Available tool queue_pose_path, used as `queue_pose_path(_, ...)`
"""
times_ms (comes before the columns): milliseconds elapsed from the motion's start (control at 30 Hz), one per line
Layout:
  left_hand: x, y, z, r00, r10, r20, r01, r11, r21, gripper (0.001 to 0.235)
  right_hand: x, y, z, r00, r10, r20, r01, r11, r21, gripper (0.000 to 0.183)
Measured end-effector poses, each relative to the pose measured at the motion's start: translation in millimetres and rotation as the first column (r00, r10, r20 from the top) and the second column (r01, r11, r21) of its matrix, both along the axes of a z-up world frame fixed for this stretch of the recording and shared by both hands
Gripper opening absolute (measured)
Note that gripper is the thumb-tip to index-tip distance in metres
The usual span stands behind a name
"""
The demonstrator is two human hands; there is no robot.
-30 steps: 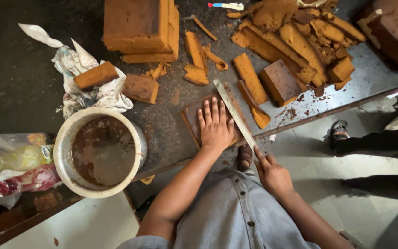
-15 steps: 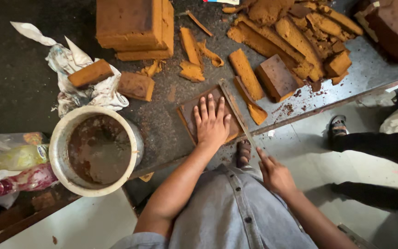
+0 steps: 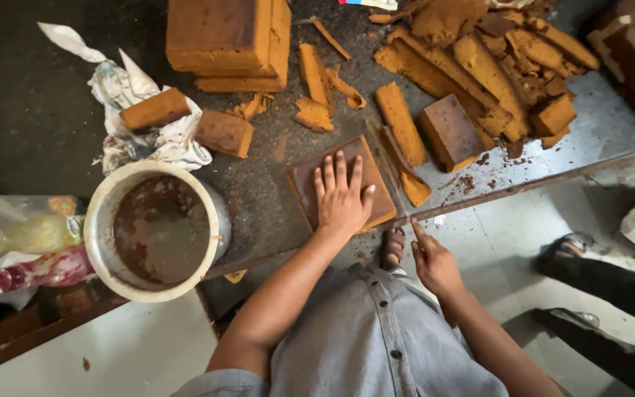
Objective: The person cuts several large rectangular brown blocks on a counter using a long metal blade, dividing them into smaller square portions and scraping away excess material.
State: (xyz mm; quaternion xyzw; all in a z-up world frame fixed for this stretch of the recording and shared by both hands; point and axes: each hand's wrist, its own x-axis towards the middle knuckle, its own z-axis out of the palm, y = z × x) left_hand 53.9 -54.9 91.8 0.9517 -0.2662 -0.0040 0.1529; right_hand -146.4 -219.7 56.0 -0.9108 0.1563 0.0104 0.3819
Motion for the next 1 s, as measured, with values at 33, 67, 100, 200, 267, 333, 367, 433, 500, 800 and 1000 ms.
queue_pose_path(33, 1.0, -3.5, 0.9, 1.0, 0.005, 0.024, -0.004, 0.999, -0.037, 0.072, 3.7, 3.0, 4.9, 1.0, -0.011, -0.005, 0.011, 0.999, -0.031, 0.057)
queue_pose_path(67, 3.0, -6.7, 1.6, 0.999, 0.001, 0.047, 0.003, 0.997, -0.076, 0.075, 2.2, 6.2, 11.3, 1.0, 0.024, 0.01, -0.023, 0.998, -0.057, 0.057)
queue_pose_path(100, 5.8, -8.5, 2.0, 1.0, 0.006, 0.028, -0.006, 1.0, -0.024, 0.075, -1.2, 9.9, 17.1, 0.998, 0.059, 0.024, -0.057, 0.995, -0.084, 0.056)
queue_pose_path(200, 6.6, -14.2, 0.1, 0.999, 0.016, -0.03, -0.013, 0.996, 0.093, 0.073, -16.5, 18.8, 30.5, 0.996, 0.087, 0.003, -0.086, 0.989, -0.122, 0.058)
queue_pose_path(267, 6.3, -11.7, -1.8, 0.998, 0.015, -0.055, -0.008, 0.992, 0.129, 0.071, -17.4, 22.1, 34.5, 0.996, 0.084, -0.028, -0.087, 0.99, -0.115, 0.058)
queue_pose_path(333, 8.9, -12.1, -5.1, 0.999, 0.01, -0.047, -0.005, 0.995, 0.101, 0.07, -9.0, 21.6, 33.6, 0.996, 0.073, -0.059, -0.078, 0.992, -0.095, 0.057)
queue_pose_path(367, 8.1, -12.6, -6.6, 0.999, 0.004, -0.043, 0.0, 0.996, 0.085, 0.07, -2.6, 23.3, 30.9, 0.997, 0.075, -0.03, -0.077, 0.994, -0.079, 0.057)
queue_pose_path(433, 4.7, -12.7, -8.7, 1.0, 0.006, -0.019, -0.005, 0.998, 0.058, 0.07, 5.4, 22.2, 25.5, 0.996, 0.078, 0.031, -0.077, 0.996, -0.056, 0.057)
queue_pose_path(500, 8.2, -12.3, -6.9, 1.0, -0.006, -0.008, 0.007, 0.998, 0.065, 0.07, -12.5, 24.3, 32.0, 0.989, 0.088, 0.118, -0.081, 0.995, -0.062, 0.055)
queue_pose_path(800, 5.9, -11.7, -8.5, 1.0, 0.012, 0.021, -0.013, 0.999, 0.047, 0.066, 14.1, 7.0, -6.0, 0.992, 0.107, 0.059, -0.11, 0.993, 0.044, 0.056)
queue_pose_path(1000, 4.9, -12.3, -4.9, 0.999, 0.018, 0.03, -0.018, 1.0, 0.015, 0.066, -18.0, -8.4, -11.5, 0.988, 0.144, 0.059, -0.148, 0.987, 0.056, 0.055)
